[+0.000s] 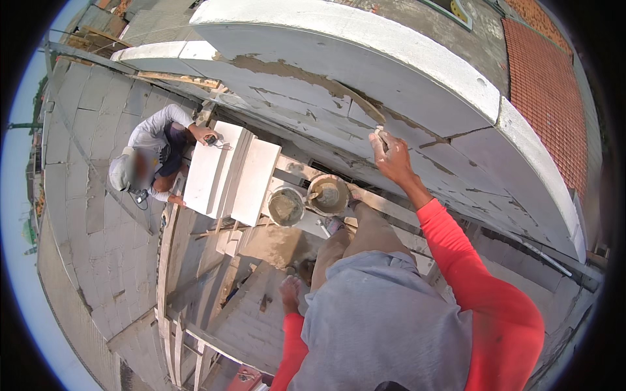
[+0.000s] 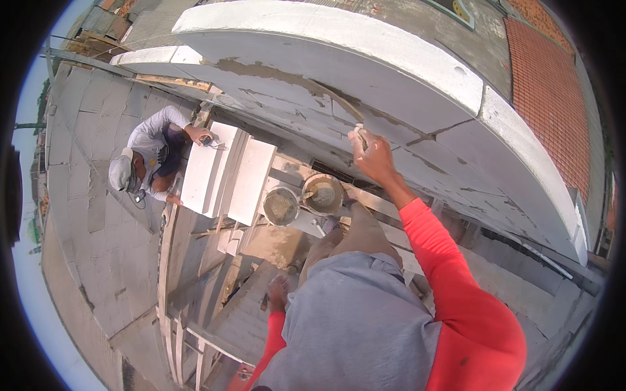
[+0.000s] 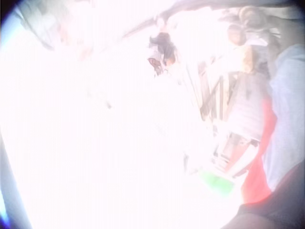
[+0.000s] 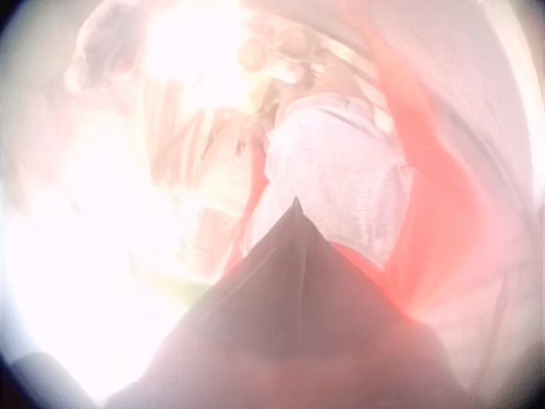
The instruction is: The person applies mortar to the joints between white foam blocks on a curved wall using a trowel. They repeatedly scoop mortar from a bucket and spread it into the gaps between the blocks.
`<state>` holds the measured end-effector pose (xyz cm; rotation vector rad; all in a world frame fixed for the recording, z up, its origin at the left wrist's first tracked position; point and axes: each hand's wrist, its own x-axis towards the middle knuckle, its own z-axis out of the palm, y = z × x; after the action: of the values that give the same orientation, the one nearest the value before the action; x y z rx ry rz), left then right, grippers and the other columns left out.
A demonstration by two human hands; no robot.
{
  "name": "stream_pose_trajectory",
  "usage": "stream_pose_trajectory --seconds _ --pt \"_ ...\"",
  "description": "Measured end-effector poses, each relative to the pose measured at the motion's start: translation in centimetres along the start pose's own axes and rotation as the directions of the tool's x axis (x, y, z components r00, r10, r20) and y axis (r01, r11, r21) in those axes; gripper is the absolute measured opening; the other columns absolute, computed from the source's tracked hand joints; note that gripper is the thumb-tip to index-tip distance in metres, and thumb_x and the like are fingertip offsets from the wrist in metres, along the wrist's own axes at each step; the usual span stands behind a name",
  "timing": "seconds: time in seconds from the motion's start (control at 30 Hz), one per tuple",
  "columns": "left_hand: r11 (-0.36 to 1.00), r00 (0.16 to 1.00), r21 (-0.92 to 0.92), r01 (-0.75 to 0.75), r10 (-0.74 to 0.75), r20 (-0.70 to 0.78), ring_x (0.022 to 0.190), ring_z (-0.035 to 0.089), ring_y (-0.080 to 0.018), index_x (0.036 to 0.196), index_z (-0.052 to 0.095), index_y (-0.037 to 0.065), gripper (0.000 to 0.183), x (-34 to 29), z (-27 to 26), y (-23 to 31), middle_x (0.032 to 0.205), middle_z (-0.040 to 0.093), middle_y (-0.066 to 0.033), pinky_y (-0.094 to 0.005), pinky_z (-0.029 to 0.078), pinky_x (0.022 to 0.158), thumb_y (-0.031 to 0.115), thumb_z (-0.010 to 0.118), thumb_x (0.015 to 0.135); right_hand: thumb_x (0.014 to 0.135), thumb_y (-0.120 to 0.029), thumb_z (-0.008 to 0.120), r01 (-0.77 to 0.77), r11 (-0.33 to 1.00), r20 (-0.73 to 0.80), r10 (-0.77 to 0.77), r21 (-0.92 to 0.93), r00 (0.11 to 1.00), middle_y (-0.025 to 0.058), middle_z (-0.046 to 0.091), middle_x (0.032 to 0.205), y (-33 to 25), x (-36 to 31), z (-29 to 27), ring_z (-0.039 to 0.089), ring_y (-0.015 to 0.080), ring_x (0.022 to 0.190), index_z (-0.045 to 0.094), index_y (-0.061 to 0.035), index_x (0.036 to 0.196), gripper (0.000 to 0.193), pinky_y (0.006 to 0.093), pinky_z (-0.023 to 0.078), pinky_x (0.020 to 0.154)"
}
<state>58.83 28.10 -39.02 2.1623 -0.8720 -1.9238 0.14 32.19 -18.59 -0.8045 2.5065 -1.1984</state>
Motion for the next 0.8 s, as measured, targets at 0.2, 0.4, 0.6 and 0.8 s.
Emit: stream_pose_trajectory --seconds 0.2,0.4,0.6,0.8 --pt "0.999 0.997 0.035 -0.009 0.007 0.077 0.093 0.072 -0.0195 0.134 0.062 0.008 0.036 2.3 1.4 1.4 0.114 0.074 -0.0075 -0.0304 0.055 0.073 0.031 0.059 0.106 0.102 -0.027 0.062 0.012 0.993 -0.015 -0.013 -0.115 1.0 0.0277 0.07 0.09 1.6 -3.0 -5.6 0.066 0.0494 0.085 0.069 0.0037 0.102 0.031 0.051 0.052 0.077" --pt "0.992 0.982 0.123 -0.01 -0.013 0.186 0.09 0.071 -0.0172 0.131 0.063 0.006 0.034 4.1 2.9 1.4 0.11 0.074 -0.0084 -0.0296 0.055 0.07 0.027 0.059 0.105 0.1 -0.026 0.063 0.06 0.956 0.028 -0.054 -0.288 0.998 0.0267 0.073 0.097 3.9 -6.3 -7.2 0.069 0.0473 0.081 0.07 0.0029 0.104 0.03 0.0505 0.055 0.076" --pt "0.83 0.874 0.361 -0.426 0.274 0.402 0.089 0.072 -0.0175 0.133 0.062 0.005 0.037 4.5 3.2 3.6 0.11 0.074 -0.0093 -0.0281 0.055 0.066 0.027 0.059 0.104 0.098 -0.023 0.067 -0.009 0.949 -0.143 -0.038 -0.316 0.989 0.024 0.075 0.096 7.9 -8.0 -6.1 0.071 0.0448 0.079 0.068 0.001 0.111 0.027 0.0506 0.057 0.07" --pt "0.966 0.993 0.253 -0.051 0.023 0.114 0.089 0.072 -0.0177 0.135 0.062 0.005 0.039 3.6 5.0 7.8 0.116 0.074 -0.0109 -0.0256 0.052 0.063 0.028 0.058 0.103 0.098 -0.02 0.068 -0.022 0.959 -0.3 -0.067 -0.284 0.952 0.0159 0.07 0.078 11.1 -13.2 -10.2 0.069 0.0407 0.066 0.065 -0.0028 0.101 0.017 0.0504 0.053 0.059"
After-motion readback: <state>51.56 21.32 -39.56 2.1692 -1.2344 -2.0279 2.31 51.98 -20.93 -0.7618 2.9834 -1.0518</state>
